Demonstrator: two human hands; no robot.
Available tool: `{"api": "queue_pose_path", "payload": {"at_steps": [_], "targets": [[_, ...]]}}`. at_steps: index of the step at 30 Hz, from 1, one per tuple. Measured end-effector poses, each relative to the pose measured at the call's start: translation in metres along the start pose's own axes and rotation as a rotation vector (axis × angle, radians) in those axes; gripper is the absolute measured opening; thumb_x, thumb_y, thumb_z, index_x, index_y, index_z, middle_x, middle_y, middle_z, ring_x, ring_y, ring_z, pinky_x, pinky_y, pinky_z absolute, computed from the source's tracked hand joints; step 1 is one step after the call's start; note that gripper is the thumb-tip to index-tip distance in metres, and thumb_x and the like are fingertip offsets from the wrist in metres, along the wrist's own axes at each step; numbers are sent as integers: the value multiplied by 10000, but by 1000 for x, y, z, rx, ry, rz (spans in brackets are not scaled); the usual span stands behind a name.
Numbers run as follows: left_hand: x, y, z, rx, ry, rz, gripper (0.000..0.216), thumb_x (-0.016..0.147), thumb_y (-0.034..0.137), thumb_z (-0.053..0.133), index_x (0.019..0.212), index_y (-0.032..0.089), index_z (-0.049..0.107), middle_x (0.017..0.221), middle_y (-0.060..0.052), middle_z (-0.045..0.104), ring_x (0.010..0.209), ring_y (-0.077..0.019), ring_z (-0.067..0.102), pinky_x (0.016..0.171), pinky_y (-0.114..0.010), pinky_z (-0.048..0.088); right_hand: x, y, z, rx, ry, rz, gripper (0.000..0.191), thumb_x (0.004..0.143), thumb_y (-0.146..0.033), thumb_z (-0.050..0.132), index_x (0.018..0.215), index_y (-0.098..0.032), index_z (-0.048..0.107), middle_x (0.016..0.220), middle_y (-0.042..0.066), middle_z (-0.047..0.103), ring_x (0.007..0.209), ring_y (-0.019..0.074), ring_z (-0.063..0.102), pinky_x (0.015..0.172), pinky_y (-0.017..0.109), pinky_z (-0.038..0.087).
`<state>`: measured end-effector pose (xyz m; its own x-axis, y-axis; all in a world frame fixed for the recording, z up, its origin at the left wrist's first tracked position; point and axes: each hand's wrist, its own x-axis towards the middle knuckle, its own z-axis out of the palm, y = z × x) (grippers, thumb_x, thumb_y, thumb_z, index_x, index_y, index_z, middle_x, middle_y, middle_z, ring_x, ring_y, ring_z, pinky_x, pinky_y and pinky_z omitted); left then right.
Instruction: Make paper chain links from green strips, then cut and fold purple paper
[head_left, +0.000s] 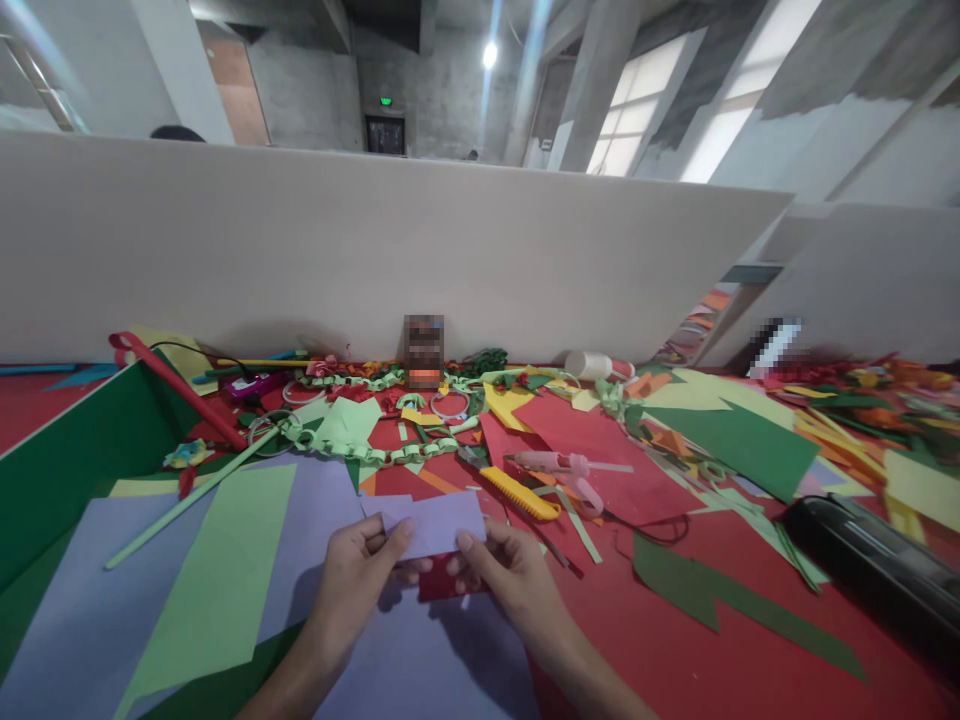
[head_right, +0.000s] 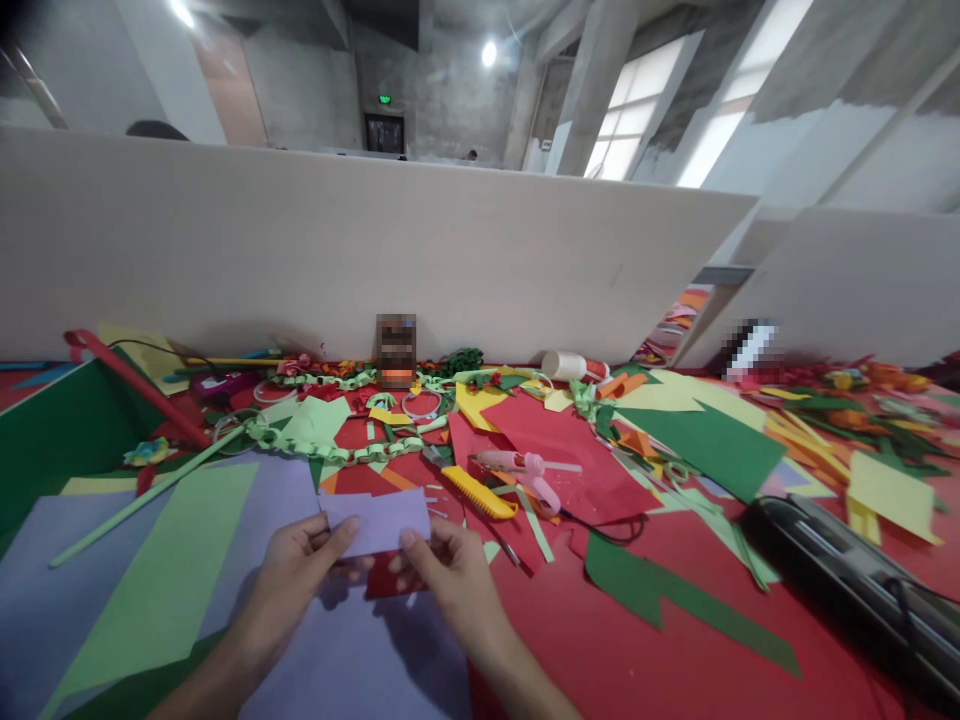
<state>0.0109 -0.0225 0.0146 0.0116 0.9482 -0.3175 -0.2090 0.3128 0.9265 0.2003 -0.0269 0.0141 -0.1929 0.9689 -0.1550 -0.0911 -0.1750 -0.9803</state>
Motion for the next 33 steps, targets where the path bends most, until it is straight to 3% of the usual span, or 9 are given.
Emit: {"api": "queue_pose_path", "payload": {"at_steps": [6, 11, 18, 25, 33], "targets": [[2, 6, -1, 32, -59, 5, 591, 583, 635, 917, 869, 137, 776, 767, -83, 785, 672, -192, 736, 631, -249, 578, 2, 5, -2, 46, 12, 44, 580, 725, -737, 789, 806, -175, 670, 719, 51, 734, 544, 145, 628, 551, 268, 464], [4, 5, -3, 94, -85, -34, 636, 532, 664, 922, 840, 130, 768, 679, -88, 766, 582, -167, 698, 516, -214, 509, 3, 7, -4, 56, 53, 51, 572, 709, -722, 812, 776, -178, 650, 691, 46, 730, 526, 143, 626, 528, 258, 450], [6, 1, -5, 121, -62, 2, 576, 580, 638, 909, 827, 144, 746, 639, -62, 742, 547, -155, 673, 445, -195, 452, 3, 10, -2, 79, 97, 36, 529, 735, -679, 819, 766, -180, 645, 686, 49, 735, 522, 146, 632, 513, 252, 439], [3, -7, -4, 134, -171, -112, 617, 560, 648, 912, 811, 116, 729, 610, -83, 727, 467, -145, 606, 402, -221, 446, 3, 13, -3, 93, 121, 8, 518, 760, -663, 811, 718, -190, 604, 667, 34, 721, 511, 123, 613, 501, 236, 423], [-7, -11, -2, 121, -393, -128, 433, 687, 449, 911, 904, 109, 752, 790, -87, 778, 660, -149, 697, 643, -248, 539, 2, 9, 2, 41, 78, -15, 542, 726, -671, 827, 651, -202, 566, 560, 13, 669, 479, 114, 568, 521, 244, 451]]}}
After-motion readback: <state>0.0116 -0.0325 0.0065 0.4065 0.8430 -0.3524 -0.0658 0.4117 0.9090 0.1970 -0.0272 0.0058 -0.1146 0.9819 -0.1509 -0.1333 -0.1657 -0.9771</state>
